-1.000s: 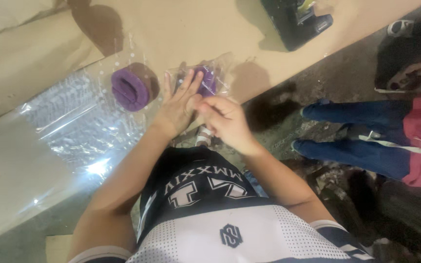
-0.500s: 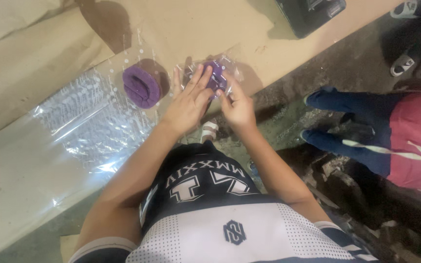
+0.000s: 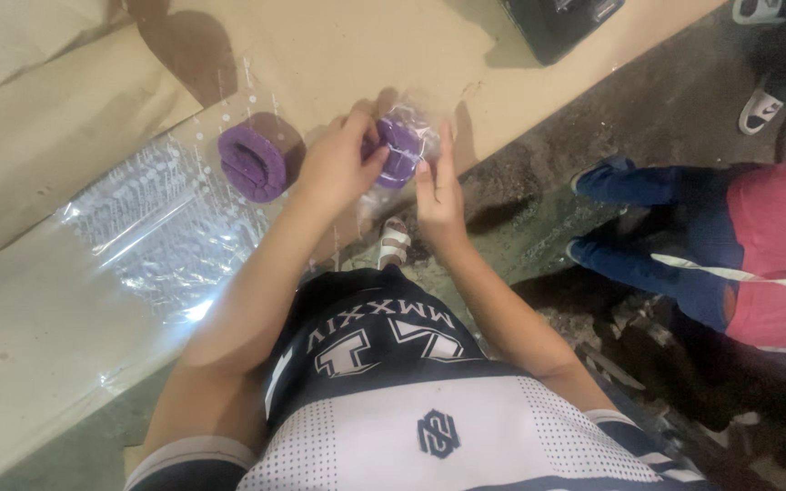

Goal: The person wraps individual purple soap bars in plastic film and secures them with tape before placing them onto a row of other wrapped bars.

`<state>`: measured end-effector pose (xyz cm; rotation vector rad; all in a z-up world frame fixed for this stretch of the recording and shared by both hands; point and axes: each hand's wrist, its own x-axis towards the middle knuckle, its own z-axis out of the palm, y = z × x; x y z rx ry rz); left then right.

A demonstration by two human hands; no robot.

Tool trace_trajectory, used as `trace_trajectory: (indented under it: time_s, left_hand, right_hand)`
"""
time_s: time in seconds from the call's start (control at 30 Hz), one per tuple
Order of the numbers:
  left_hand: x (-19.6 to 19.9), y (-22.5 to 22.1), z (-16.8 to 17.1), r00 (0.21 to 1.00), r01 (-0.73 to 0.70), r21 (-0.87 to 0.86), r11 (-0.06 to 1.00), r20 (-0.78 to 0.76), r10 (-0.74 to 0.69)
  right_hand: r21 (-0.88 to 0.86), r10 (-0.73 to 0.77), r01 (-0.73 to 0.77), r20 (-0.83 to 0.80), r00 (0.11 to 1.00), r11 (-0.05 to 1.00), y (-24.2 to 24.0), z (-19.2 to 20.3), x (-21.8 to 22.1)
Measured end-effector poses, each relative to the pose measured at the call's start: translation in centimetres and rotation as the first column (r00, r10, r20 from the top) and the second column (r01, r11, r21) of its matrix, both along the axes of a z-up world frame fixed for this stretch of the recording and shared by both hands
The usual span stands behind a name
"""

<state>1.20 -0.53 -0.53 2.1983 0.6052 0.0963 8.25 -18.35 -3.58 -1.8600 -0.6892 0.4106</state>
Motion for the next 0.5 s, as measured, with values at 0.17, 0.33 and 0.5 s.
trace_trajectory:
  time_s: [0.17,0.33,0.5]
  left_hand:
    - [-0.3,-2.7,-4.3,0.983,-0.164,-0.375,0.912,0.015,0.183]
    - [-2.4,-3.4,0.2,0.918,-0.264,0.320,0.910,0.373,0.135]
    - [-2.1,-1.3,1.8,0.936,-0.001,0.228,0.974,0.343,-0.079]
  right_hand:
    - [-0.070,0.055,-0.038,0.257,0.965,0.997,0.8,3.7,1.8]
    - [-0.359,0.352,-0.216,0.373,0.858,0.908,0.9,8.7,4.6]
    - [-0.465,0.622,-0.418,0.519,0.586,0.781,2.1,9.3,4.8]
